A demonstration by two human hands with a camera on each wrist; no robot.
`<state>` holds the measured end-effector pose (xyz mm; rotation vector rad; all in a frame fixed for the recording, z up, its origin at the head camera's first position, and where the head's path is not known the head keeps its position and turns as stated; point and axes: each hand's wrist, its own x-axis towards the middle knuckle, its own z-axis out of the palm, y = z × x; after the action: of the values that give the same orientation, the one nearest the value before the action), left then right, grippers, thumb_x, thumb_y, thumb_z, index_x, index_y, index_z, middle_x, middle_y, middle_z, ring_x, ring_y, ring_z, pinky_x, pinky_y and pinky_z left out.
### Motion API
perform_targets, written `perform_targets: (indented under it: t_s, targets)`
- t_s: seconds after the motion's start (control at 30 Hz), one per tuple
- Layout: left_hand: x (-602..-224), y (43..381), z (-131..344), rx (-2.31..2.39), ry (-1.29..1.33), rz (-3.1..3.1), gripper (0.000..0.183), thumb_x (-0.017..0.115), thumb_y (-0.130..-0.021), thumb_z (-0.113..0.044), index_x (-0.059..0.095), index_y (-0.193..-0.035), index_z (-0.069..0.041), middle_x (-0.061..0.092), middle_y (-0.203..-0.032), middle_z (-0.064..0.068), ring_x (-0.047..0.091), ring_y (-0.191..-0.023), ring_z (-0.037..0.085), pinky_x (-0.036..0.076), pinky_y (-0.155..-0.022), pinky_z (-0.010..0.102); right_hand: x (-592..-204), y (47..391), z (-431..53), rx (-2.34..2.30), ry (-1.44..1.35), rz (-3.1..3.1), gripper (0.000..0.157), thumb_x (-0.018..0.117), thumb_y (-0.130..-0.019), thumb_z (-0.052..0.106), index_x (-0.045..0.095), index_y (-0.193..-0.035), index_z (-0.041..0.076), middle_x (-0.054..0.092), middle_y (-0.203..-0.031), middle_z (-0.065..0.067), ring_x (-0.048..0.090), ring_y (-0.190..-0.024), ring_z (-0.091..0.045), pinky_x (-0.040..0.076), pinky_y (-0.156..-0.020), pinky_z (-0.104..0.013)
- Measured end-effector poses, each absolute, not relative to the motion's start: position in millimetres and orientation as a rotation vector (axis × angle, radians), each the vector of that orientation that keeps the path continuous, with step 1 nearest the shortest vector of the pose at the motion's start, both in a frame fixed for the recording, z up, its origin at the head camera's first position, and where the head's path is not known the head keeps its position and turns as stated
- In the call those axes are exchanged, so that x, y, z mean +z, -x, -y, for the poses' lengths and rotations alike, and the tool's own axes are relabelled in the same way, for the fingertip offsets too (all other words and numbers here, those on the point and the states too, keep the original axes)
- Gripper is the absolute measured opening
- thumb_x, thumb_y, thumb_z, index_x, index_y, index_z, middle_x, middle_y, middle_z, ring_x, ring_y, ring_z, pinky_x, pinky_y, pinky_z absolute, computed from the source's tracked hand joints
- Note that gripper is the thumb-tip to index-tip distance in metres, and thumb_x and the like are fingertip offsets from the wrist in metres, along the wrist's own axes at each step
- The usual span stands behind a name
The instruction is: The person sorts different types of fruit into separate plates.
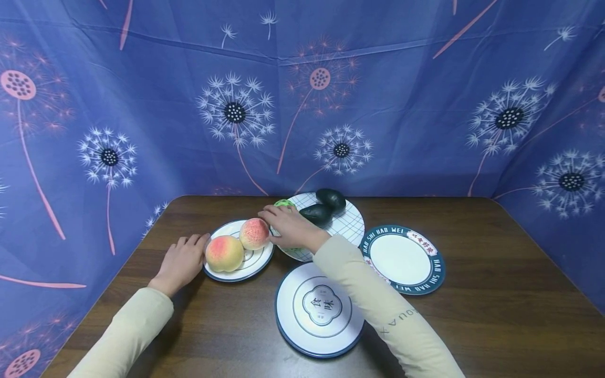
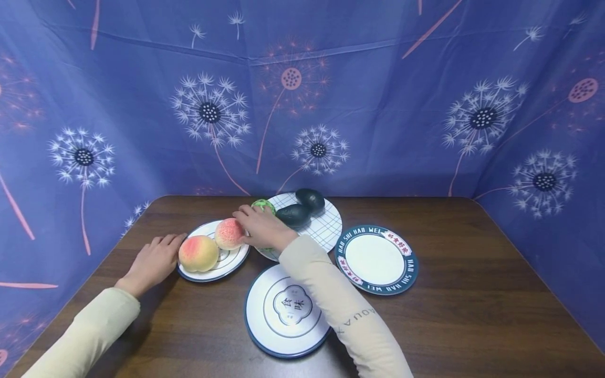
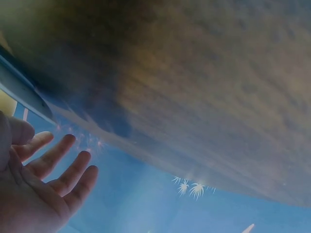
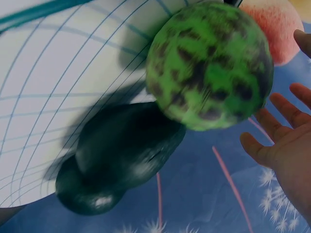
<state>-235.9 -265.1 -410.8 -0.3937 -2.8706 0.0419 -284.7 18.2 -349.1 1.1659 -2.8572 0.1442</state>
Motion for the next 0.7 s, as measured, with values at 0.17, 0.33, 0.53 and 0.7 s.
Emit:
perform_targets:
  t_s: [0.17,0.33,0.53,0.7]
  targets:
    - [-406.3,237.6,265.4,0.028,0.360,2.835,0.040,0.044,-0.093,-0.019,0.047,-0.128,0.000,0.054,-0.120,0.024,0.050,-0.106,0.046,0.043,-0.083,0.060,-344.6,285.5,-34.9,0.201,-1.136,2.844,0.061,0.057,-0.088,0.035,0.033,-0.141,0.016,0.034,-0.145,-0.004,0.033,-0.132,-0.024,0.024,-0.110,-0.048]
    - [-398.2,237.1,264.7,-0.002,0.341,2.776,0.039,0.044,-0.094,-0.022,0.049,-0.126,0.000,0.056,-0.118,0.023,0.051,-0.104,0.046,0.043,-0.080,0.059,-341.1,288.0,-52.2,0.241,-1.111,2.804,0.061,0.058,-0.088,0.034,0.034,-0.140,0.013,0.035,-0.143,-0.006,0.036,-0.130,-0.026,0.026,-0.108,-0.050]
    - [-387.2,235.5,260.5,-0.035,0.328,2.731,0.041,0.044,-0.094,-0.025,0.049,-0.127,-0.001,0.055,-0.118,0.023,0.050,-0.104,0.046,0.043,-0.081,0.059,-340.4,292.0,-71.2,0.289,-1.071,2.782,0.060,0.057,-0.088,0.034,0.036,-0.139,0.011,0.036,-0.143,-0.009,0.035,-0.131,-0.028,0.026,-0.107,-0.054]
    - [-380.8,235.2,255.4,-0.063,0.316,2.702,0.043,0.041,-0.096,-0.029,0.047,-0.128,-0.001,0.054,-0.120,0.023,0.048,-0.106,0.046,0.041,-0.082,0.059,-340.4,295.5,-85.1,0.355,-1.049,2.782,0.059,0.058,-0.088,0.031,0.036,-0.139,0.010,0.036,-0.142,-0.011,0.033,-0.131,-0.029,0.025,-0.107,-0.054]
